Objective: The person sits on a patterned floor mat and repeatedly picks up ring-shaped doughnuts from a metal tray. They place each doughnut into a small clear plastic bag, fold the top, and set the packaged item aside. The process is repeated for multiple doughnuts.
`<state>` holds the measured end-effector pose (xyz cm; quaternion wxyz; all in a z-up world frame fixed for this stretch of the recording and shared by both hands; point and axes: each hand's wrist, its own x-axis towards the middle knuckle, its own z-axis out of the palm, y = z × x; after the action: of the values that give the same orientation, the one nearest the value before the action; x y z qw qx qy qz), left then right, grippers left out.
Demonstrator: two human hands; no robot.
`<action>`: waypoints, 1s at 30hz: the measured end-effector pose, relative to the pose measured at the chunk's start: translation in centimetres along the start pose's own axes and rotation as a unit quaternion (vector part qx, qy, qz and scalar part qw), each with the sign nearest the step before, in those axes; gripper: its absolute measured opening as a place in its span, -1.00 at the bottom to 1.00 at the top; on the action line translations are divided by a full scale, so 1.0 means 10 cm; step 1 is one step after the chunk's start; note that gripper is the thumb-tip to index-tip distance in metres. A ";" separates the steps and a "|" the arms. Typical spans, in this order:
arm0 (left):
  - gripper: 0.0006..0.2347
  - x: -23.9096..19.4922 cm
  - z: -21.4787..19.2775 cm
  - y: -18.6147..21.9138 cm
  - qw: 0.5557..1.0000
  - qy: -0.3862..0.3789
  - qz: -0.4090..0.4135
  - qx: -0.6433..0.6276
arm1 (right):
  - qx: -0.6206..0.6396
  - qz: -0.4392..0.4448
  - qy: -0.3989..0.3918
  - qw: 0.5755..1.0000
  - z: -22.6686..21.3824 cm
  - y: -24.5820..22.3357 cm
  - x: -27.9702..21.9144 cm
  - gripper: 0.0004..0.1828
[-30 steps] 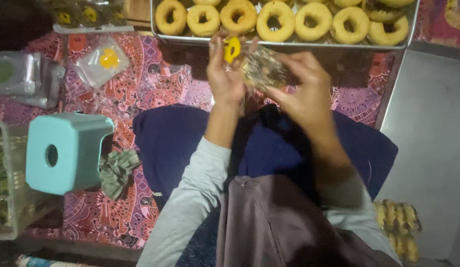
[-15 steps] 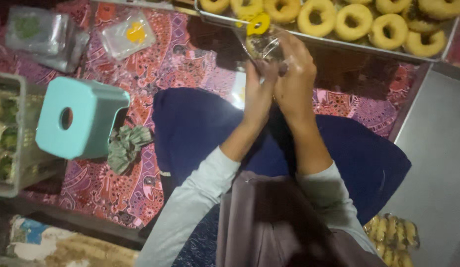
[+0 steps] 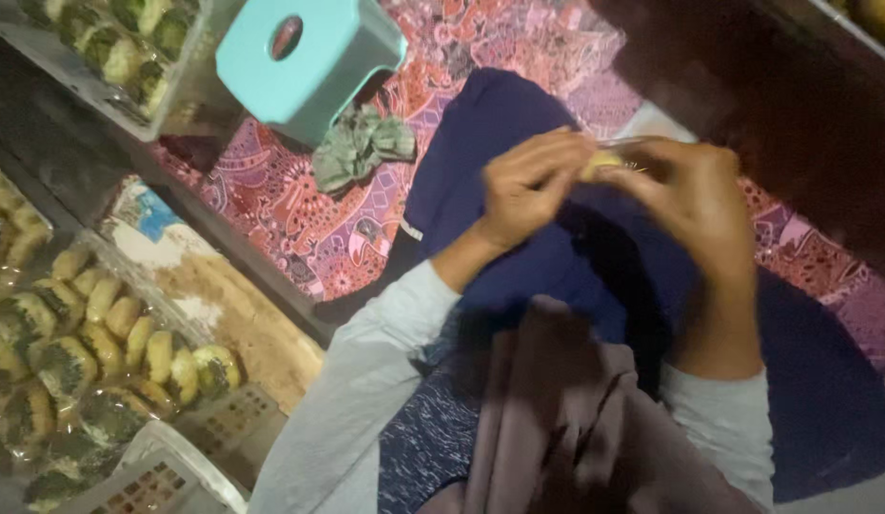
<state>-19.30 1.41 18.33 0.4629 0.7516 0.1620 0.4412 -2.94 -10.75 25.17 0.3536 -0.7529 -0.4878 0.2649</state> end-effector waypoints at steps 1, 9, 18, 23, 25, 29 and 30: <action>-0.92 -0.08 -0.08 0.00 0.996 0.017 -0.063 -0.054 | -0.030 -0.032 -0.010 0.999 0.09 -0.05 0.00 -0.66; -0.84 -0.26 -0.46 -0.33 0.951 0.076 -0.264 -0.142 | -0.172 -0.149 0.054 0.972 0.77 -0.43 0.04 -0.95; -0.85 -0.31 -0.43 -0.38 0.948 0.050 -0.258 -0.178 | -0.092 -0.277 0.131 0.947 0.87 -0.31 0.25 -0.63; -0.87 -0.36 -0.47 -0.18 0.972 0.025 -0.223 -0.075 | -0.071 -0.103 0.109 0.986 0.77 -0.04 0.43 -0.58; -0.88 -0.30 -0.44 -0.10 0.957 0.094 -0.242 -0.126 | -0.073 0.061 0.103 0.990 0.57 0.00 0.39 -0.63; -0.84 -0.15 -0.38 0.07 0.956 0.167 -0.208 -0.123 | 0.245 0.091 -0.018 0.965 0.63 0.07 -0.01 -0.49; -0.83 -0.19 -0.37 0.11 0.961 0.151 -0.200 -0.113 | 0.369 0.049 -0.038 0.927 0.85 0.09 -0.20 -0.35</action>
<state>-23.48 1.67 18.93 0.5939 0.5713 0.3265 0.4630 -9.56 -10.48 19.39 0.5744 -0.5814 -0.3310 0.4717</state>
